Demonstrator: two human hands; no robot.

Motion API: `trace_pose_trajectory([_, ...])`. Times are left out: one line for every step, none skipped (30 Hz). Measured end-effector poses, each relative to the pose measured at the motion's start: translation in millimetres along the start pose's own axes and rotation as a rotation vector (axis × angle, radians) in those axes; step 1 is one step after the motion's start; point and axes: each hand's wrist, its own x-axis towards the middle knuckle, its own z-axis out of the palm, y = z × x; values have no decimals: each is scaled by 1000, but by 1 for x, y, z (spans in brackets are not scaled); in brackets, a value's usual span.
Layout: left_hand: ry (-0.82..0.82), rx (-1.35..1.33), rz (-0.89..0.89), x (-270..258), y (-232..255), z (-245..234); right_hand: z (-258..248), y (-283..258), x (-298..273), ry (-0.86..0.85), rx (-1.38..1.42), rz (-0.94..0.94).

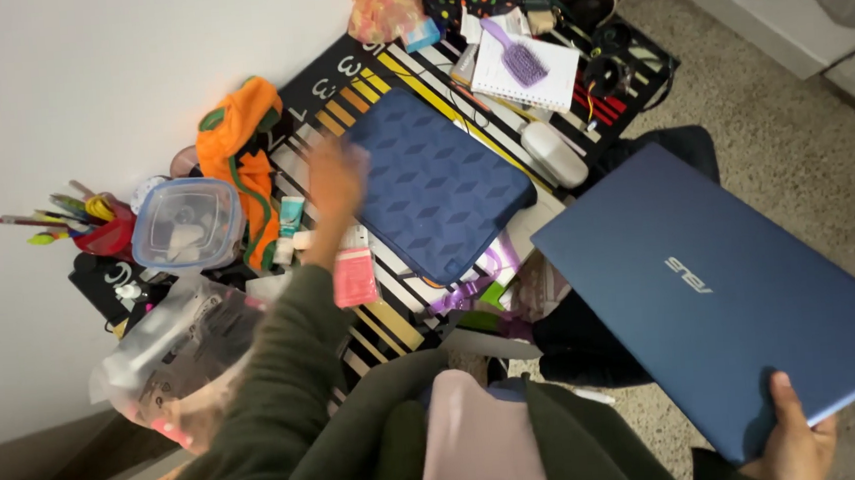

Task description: The person removes a laptop from a sleeve, places the sleeve on a cluttered desk, and then retrieves a power adapter from a wall socket. They return to the desk and begin coiling the power cable.

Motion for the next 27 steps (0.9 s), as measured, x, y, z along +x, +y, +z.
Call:
trace_pose_trajectory([-10, 4, 2, -17, -1, 39, 3, 1, 0, 7, -3, 8])
trace_pose_trajectory([-87, 263, 365, -38, -6, 76, 5, 3, -2, -2, -19, 15])
trace_pose_trajectory([-170, 517, 730, -61, -11, 113, 6, 6, -4, -12, -35, 23])
trace_pose_trajectory([-191, 519, 733, -85, 1, 121, 11, 3, -12, -3, -46, 39])
trace_pose_trajectory([-390, 465, 655, -109, 14, 128, 17, 1, -19, -35, -32, 33])
trace_pose_trajectory([-583, 405, 574, -131, 30, 137, 22, -3, -24, -63, -16, 23])
trace_pose_trajectory([-601, 404, 580, -143, 19, 152, 22, 0, -31, -50, -24, 35])
trace_pose_trajectory([-545, 505, 557, -149, 12, 168, 25, 1, -33, -65, 2, 62])
trace_pose_trajectory([-486, 604, 533, -155, 5, 184, 29, 1, -36, -80, 29, 90])
trace_pose_trajectory([-486, 600, 546, -154, -5, 192, 28, 5, -38, -68, 34, 88])
trace_pose_trajectory([-442, 584, 593, -153, -15, 199, 28, 9, -41, -63, 2, 119])
trace_pose_trajectory([-386, 568, 641, -145, -24, 206, 33, 13, -41, -61, -22, 145])
trace_pose_trajectory([-376, 565, 656, -140, -28, 205, 34, 18, -44, -53, -8, 138])
trace_pose_trajectory([-396, 513, 654, -134, -31, 205, 36, 21, -45, -75, 15, 163])
trace_pose_trajectory([-415, 461, 652, -129, -35, 205, 38, 25, -45, -97, 37, 189])
trace_pose_trajectory([-408, 461, 657, -121, -37, 206, 44, 23, -47, -98, 44, 184])
trace_pose_trajectory([-447, 420, 648, -114, -40, 207, 50, 21, -48, -90, 42, 212])
trace_pose_trajectory([-495, 379, 635, -112, -45, 206, 53, 19, -52, -81, 33, 246])
trace_pose_trajectory([-496, 379, 635, -106, -34, 196, 59, 16, -52, -81, 32, 246])
trace_pose_trajectory([-526, 334, 585, -104, -26, 185, 63, 14, -54, -114, 65, 237])
trace_pose_trajectory([-555, 289, 534, -102, -17, 175, 68, 11, -57, -147, 98, 227])
trace_pose_trajectory([-555, 292, 529, -102, -11, 169, 70, 14, -53, -152, 96, 230])
trace_pose_trajectory([-516, 239, 563, -101, -5, 163, 73, 17, -50, -175, 95, 225])
trace_pose_trajectory([-475, 189, 596, -100, 1, 156, 77, 20, -48, -200, 96, 220])
trace_pose_trajectory([-473, 195, 591, -101, 8, 150, 83, 15, -49, -207, 95, 224])
trace_pose_trajectory([-441, 158, 605, -101, 16, 145, 88, 9, -50, -233, 98, 256])
trace_pose_trajectory([-408, 121, 618, -101, 25, 140, 94, 2, -51, -259, 102, 289])
